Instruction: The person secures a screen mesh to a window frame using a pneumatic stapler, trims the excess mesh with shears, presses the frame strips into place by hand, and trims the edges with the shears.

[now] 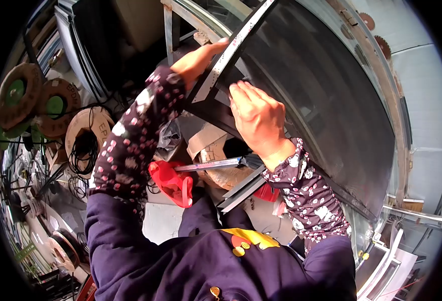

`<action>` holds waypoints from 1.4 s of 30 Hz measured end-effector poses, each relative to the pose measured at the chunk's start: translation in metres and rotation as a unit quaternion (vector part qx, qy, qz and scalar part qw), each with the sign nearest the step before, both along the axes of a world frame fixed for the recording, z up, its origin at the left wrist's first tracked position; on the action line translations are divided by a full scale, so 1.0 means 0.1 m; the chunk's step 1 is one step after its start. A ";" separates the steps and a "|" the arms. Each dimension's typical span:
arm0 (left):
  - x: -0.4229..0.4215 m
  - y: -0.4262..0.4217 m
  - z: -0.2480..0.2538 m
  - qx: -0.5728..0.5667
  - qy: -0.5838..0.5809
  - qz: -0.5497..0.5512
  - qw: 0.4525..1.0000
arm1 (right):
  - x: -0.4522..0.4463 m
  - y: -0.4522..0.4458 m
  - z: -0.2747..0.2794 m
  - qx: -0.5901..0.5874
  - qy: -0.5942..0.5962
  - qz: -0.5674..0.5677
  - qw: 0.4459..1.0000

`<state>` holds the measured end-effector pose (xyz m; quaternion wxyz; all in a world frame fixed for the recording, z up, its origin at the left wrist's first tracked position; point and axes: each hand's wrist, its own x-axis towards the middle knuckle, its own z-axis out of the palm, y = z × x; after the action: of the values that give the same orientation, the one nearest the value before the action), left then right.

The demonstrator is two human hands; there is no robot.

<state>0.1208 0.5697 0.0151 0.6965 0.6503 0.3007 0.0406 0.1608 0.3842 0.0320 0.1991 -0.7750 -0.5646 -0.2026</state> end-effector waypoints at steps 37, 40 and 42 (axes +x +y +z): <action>0.86 0.18 -0.11 0.115 0.114 -0.106 0.981 | -0.10 -0.07 -0.04 -0.117 -0.026 0.073 0.990; 0.91 0.06 -0.11 0.126 0.198 0.027 0.972 | -0.06 -0.07 -0.01 -0.140 -0.033 0.078 0.987; 0.96 0.17 -0.17 0.158 0.191 -0.036 0.968 | -0.06 -0.07 -0.02 -0.147 -0.039 0.081 0.985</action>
<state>0.2173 0.5862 -0.0015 0.5152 0.7583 0.3945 -0.0627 0.1551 0.3770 0.0300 0.0763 -0.7389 -0.6564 -0.1312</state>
